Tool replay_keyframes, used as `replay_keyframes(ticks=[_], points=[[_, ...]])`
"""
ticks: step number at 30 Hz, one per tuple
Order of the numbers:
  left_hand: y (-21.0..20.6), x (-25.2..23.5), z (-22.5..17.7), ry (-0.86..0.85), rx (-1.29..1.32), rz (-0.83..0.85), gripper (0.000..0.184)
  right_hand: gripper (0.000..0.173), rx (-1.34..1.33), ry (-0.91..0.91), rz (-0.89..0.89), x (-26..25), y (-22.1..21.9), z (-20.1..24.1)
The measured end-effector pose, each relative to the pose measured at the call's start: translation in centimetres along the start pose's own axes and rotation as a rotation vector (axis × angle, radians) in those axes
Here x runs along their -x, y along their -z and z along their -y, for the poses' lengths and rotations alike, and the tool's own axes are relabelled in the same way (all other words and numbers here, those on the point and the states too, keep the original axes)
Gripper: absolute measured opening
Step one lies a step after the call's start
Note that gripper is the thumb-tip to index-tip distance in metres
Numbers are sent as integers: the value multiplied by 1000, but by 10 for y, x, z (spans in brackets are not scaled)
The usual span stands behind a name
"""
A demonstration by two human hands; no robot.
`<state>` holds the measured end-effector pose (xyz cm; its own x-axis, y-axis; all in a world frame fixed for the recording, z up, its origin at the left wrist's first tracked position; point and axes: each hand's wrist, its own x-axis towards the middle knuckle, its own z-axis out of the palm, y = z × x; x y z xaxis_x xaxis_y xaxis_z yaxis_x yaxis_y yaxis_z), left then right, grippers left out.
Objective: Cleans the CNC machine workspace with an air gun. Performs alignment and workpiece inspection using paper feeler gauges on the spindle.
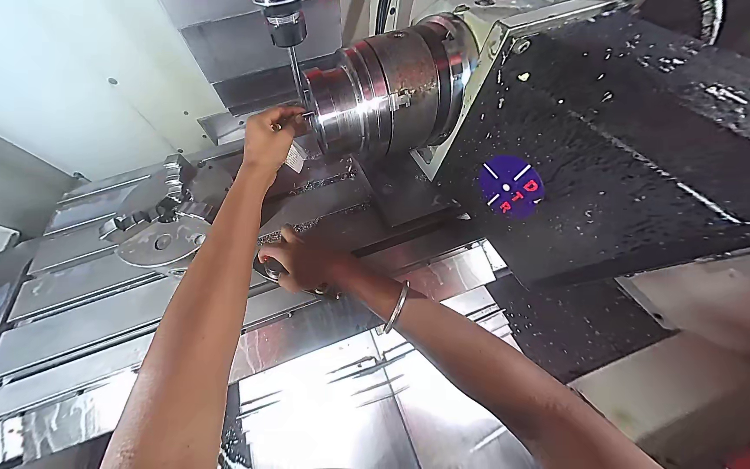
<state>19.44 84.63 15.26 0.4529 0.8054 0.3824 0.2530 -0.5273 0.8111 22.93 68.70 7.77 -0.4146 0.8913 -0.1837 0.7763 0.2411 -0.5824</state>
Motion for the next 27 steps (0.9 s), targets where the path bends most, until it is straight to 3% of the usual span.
replay_keyframes(ticks=[2, 5, 9, 12, 15, 18, 20, 23, 27], points=[[-1, 0, -1, 7, 11, -5, 20, 68, 11, -31, 22, 1, 5, 1], [-1, 1, -3, 23, 3, -13, 19, 79, 54, -105, -93, 1, -5, 5], [0, -1, -1, 23, -35, -16, 21, 60, 38, -24, -6, -1, 1, 5], [-2, -3, 0, 26, -18, -19, 20, 80, 23, -70, 28, -2, 4, 4], [-3, -2, 1, 24, -4, -29, 20, 73, 47, -93, -99, -3, -11, 3], [-1, -2, -1, 42, -8, -32, 19, 55, 82, -4, -39, 1, -3, 6], [-1, -3, -2, 56, -14, -24, 19, 63, 69, 4, 26, 2, 5, 7], [-1, -5, 0, 43, -8, -23, 19, 75, 105, -61, -31, 2, 0, 8], [-1, -4, -3, 60, -13, -36, 18, 59, 81, -13, -32, 0, -1, 6]])
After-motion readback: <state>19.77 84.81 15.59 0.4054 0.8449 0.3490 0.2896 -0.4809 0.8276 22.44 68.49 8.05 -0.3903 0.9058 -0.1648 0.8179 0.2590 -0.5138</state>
